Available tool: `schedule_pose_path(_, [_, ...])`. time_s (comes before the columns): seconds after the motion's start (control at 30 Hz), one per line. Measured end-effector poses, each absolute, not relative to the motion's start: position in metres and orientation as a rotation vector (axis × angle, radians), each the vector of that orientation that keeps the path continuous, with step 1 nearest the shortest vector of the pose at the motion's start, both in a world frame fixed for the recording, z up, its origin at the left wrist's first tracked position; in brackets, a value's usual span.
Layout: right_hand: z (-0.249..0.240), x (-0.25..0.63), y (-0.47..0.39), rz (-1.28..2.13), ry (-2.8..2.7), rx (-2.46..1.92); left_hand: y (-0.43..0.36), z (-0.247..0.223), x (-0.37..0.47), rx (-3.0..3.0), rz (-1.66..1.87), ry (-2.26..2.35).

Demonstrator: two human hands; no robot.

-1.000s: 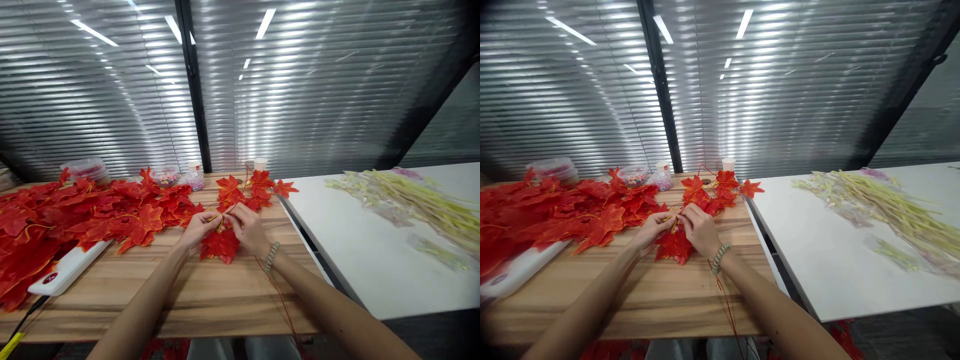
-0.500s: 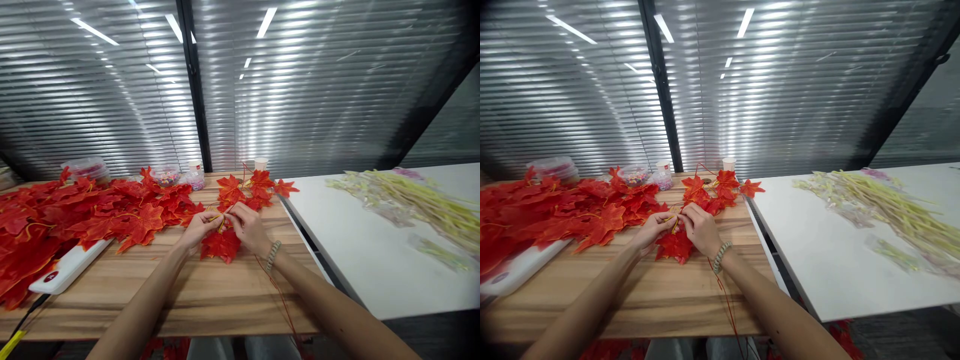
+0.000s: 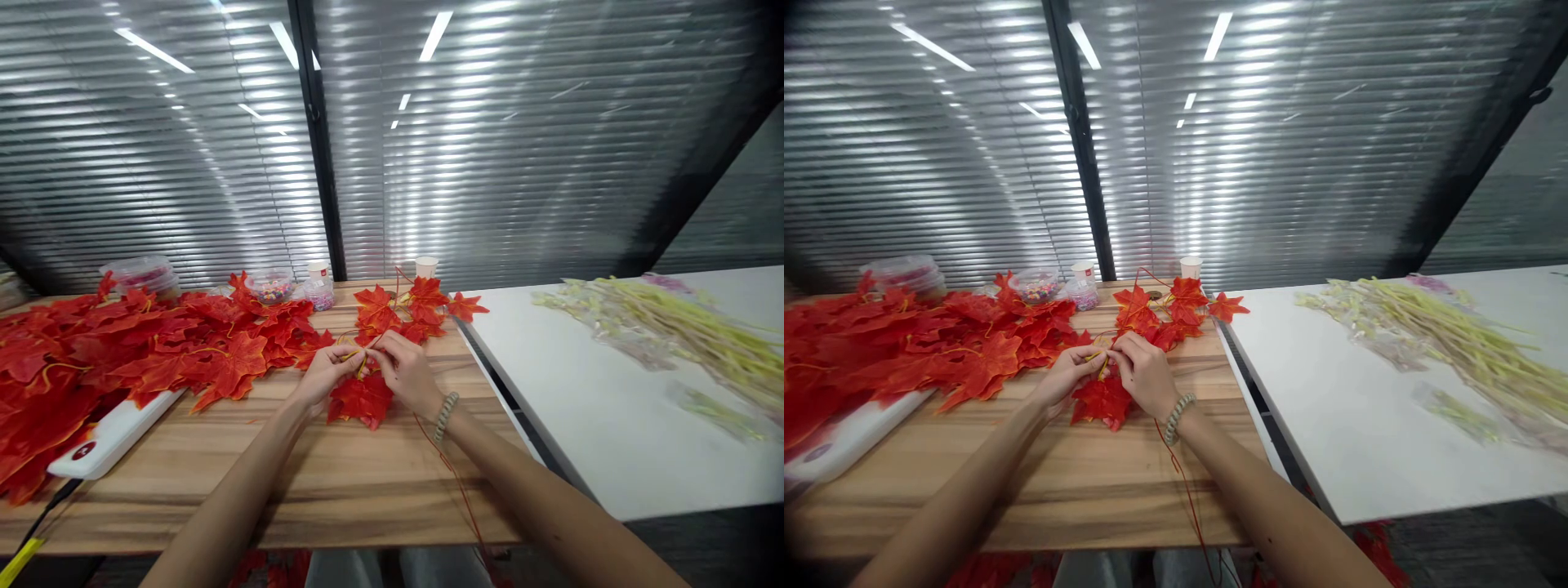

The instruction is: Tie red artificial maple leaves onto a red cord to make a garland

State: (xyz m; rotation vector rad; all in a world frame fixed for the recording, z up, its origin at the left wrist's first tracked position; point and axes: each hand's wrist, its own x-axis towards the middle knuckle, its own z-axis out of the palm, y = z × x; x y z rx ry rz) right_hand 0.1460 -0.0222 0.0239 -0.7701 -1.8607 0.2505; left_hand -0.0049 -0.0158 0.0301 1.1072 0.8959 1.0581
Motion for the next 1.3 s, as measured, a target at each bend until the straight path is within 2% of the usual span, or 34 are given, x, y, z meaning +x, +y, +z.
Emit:
schedule_pose_path(1.03, [0.0206,0.1463,-0.0225,0.082,-1.892,-0.917,-0.0140,0.0270,-0.0027,1.044,1.106,0.832])
schedule_pose_path(1.3, [0.0205,0.1453,-0.0221,0.162,-1.826,-0.838,-0.0136,0.0275,-0.0055,1.078,1.098,0.864])
